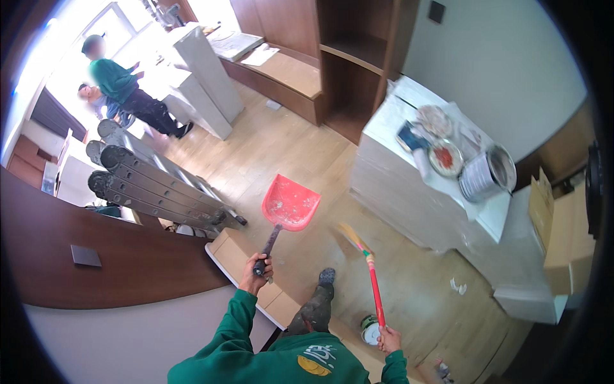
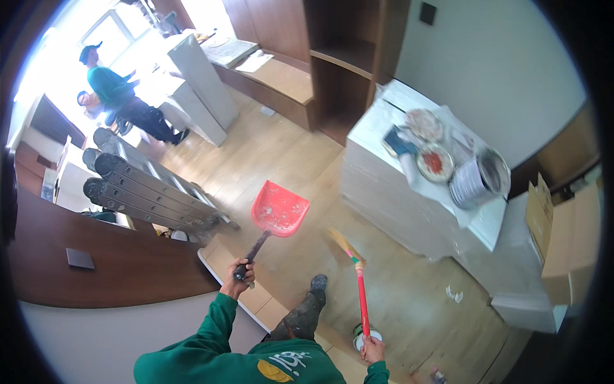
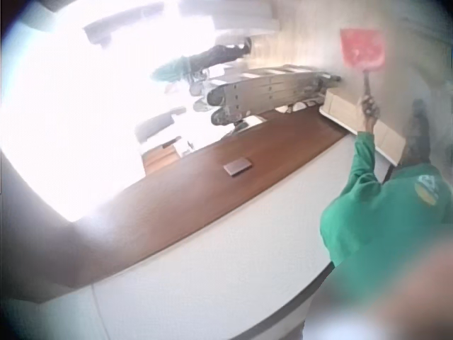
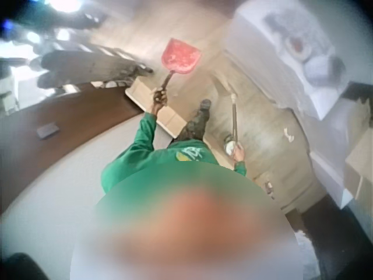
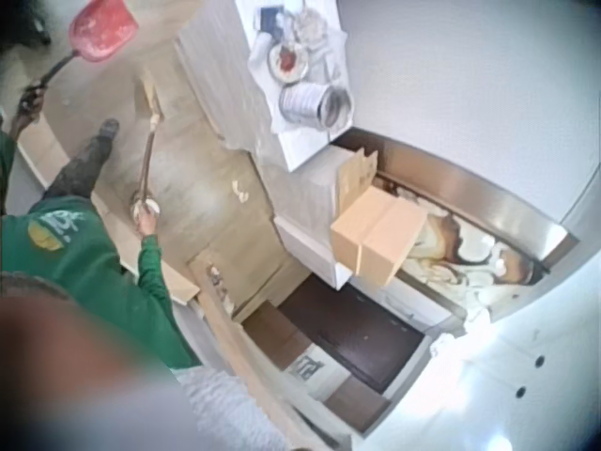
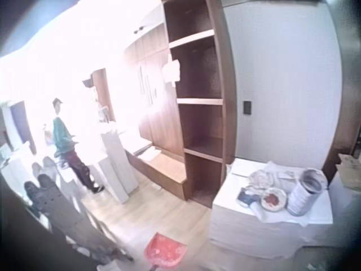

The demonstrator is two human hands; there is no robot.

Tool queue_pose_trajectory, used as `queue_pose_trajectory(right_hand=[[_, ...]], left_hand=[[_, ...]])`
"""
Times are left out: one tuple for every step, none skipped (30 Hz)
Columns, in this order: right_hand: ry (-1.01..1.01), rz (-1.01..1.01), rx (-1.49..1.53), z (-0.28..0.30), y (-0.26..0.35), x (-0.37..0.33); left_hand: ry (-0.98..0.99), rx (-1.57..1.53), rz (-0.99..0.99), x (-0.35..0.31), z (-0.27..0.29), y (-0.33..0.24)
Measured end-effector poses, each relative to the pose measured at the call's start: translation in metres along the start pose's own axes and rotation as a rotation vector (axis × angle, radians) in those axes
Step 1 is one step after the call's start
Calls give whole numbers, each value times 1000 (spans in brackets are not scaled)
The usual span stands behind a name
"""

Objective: The person sweeps debris from a bathroom floor into a dustpan, then moves to a bedroom and continues sweeping debris from the floor and a mattress into the dustpan. The person uses a broom and dustpan throughout the task.

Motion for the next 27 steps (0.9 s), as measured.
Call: queue_pose_trajectory(right_hand=[[58,22,-37,-13,29,0],[68,35,-59,-24,57,0],[89,58,-92,-38,81,-2],[127,85,-122,-52,102,-3],[140,111,-145,-65,121,-4],[165,146,-170,-77,143,-4],[175,170,-198,-87,161,-4],[194,193,-222,-95,176,-5],[202,214,-253,-104,196,-3],[212,234,-284,-114,215,0],[223,257,-332,-123,234,2],[235,286,-349,-135,254,4],[245,310,-370,-148,275,6],[230,324,-407,-160,293,9],[263,324,-378,-175,314,12],[272,324,-420,-191,333,16],[262,330,-470,-208,354,21],[265,333,-521,-225,379,31],[294,347,-551,-244,403,41],[327,351,-581,-266,427,52],[354,353,-610,-290,454,62],[370,328,-632,-309,477,72],[384,300,-653,-334,499,81],[401,284,-662,-371,520,87],[449,257,-671,-409,539,94],[487,226,-689,-441,557,99],[509,183,-712,-472,576,104]], left_hand=[[-20,-12,0,4,-7,-13],[-37,-30,-5,8,-15,-25],[-44,-62,-10,10,-21,-38],[-56,-88,-13,10,-27,-51],[-74,-129,-2,8,-33,-63],[-55,-123,-39,8,-40,-78],[-45,-133,-60,7,-47,-89],[-34,-146,-78,6,-53,-99],[-29,-165,-97,5,-59,-112],[-26,-193,-124,5,-65,-123],[-26,-220,-149,5,-72,-135],[-36,-268,-161,7,-77,-145],[-24,-264,-210,9,-84,-158],[-24,-278,-242,13,-90,-170],[-24,-290,-273,17,-96,-181],[-19,-307,-299,21,-101,-193],[-1,-329,-326,29,-106,-207],[13,-349,-360,38,-112,-220],[5,-364,-387,47,-115,-233],[-8,-381,-410,54,-119,-246],[-17,-395,-431,63,-124,-263],[1,-456,-437,70,-129,-278],[-3,-477,-451,74,-134,-289],[8,-526,-446,78,-139,-312],[30,-536,-473,78,-142,-336],[36,-577,-479,79,-144,-351],[38,-644,-472,83,-145,-365]])
Point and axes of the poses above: each hand's wrist, its own x-axis towards the middle knuckle, its own z-axis out of the back of the hand, y = z × x, the point moved 6 cm from there along x, towards the middle knuckle, and after that the axes turned 4 degrees about -z, right-handed, at the moved point
